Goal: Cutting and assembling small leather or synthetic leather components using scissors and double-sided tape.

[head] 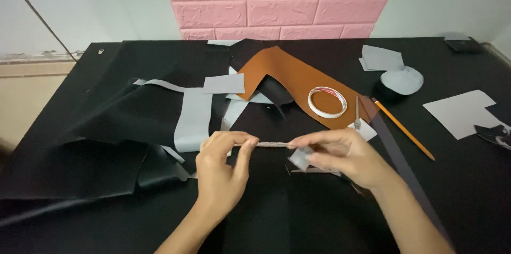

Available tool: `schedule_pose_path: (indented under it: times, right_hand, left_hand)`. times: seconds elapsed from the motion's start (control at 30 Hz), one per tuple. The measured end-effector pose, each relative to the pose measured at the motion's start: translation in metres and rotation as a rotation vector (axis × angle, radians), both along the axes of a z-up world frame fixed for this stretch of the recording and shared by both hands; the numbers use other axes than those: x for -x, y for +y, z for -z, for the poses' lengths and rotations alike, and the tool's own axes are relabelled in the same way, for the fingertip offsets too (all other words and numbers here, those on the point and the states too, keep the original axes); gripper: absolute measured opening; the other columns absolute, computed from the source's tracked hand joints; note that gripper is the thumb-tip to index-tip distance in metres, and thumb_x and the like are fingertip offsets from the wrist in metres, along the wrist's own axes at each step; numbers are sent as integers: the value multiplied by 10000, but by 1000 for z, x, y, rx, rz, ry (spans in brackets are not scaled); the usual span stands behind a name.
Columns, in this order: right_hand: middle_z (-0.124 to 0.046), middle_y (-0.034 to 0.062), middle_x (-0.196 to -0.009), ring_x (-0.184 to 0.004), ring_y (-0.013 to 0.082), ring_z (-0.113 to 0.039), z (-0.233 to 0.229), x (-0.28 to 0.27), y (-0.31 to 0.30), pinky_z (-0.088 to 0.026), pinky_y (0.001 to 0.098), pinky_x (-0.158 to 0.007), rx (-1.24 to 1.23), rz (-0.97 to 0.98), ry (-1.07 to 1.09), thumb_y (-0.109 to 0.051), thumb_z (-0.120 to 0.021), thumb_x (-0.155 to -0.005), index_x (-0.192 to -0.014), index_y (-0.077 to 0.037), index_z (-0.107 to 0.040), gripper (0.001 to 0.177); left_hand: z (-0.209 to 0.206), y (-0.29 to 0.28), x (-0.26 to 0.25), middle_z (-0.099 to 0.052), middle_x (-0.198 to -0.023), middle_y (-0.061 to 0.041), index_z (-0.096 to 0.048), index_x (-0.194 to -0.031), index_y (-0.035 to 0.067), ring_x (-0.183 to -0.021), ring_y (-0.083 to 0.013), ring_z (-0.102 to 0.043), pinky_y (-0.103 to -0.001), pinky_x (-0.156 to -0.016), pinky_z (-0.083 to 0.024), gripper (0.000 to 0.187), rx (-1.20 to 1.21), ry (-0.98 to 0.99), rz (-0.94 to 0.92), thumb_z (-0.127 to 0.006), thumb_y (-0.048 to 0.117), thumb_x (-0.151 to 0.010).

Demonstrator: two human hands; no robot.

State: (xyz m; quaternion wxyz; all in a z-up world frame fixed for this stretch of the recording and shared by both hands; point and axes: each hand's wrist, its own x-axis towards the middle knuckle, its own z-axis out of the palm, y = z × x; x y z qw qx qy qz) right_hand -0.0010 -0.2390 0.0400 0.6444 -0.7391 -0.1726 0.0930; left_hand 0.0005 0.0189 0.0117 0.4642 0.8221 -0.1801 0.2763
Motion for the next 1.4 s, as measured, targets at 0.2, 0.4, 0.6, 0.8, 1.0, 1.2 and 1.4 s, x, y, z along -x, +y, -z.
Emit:
schedule_pose_path:
  times: [0.2,0.4,0.6,0.8,1.0,1.2,1.4]
  right_hand:
    - [-634,266,-1161,-924,320,-598,-15,-7,2,-509,406,-789,-322,568,336,128,-567,-941,-1194,24,-599,276]
    - [-819,88,-1284,-1169,203,-761,-35,-7,2,-527,393,-1112,377,453,312,20,-731,-815,-1319,-152,-748,533]
    - [-724,259,-1229,-999,316,-646,6,-19,-46,-489,395,-710,-220,242,160,62,-588,-925,-1223,42,-692,316]
    - [-623,179,-1191,-906,203,-515,-37,-12,-12,-440,339,-790,-227,739,339,24,-559,-981,-1328,-5,-614,353]
    - [-736,77,-1398,-1317,218,-683,-43,-6,-17,-547,413,-1102,434,543,307,33,-628,-905,-1339,-128,-713,471]
    - [-680,-50,-1471,-1317,154,-677,-2,-22,-42,-588,391,-1122,749,311,166,-18,-679,-885,-1210,-196,-782,385]
    - [-269,-62,-1731,-396,128,-336,-19,-2,-41,-400,289,-428,818,263,26,91,-709,-821,-1285,-331,-763,629]
  left_hand:
    - [0,4,-6,-776,-893,-10,-715,-858,124,-851,-164,-729,-321,-724,-530,194,72,14,-18,-635,245,-986]
    - [-2,19,-17,-784,-911,-33,-742,-887,85,-884,-186,-731,-337,-803,-534,213,82,53,-96,-639,245,-985]
    - [-14,28,-22,-803,-929,27,-787,-928,118,-730,-110,-679,-287,-589,-455,366,165,329,-208,-570,406,-991]
    - [-15,37,-26,-746,-869,-8,-742,-933,98,-833,-132,-691,-313,-693,-497,234,185,208,-235,-589,244,-1033]
    - [-18,43,-32,-754,-894,-13,-729,-925,110,-839,-132,-686,-315,-684,-521,215,262,251,-346,-606,252,-1029]
    - [-9,49,-37,-722,-853,-46,-724,-962,102,-783,-151,-674,-323,-633,-503,220,117,262,-388,-620,277,-1044]
    - [-11,39,-32,-799,-939,-36,-782,-949,100,-920,-198,-748,-354,-695,-574,245,-19,336,-323,-646,293,-1012]
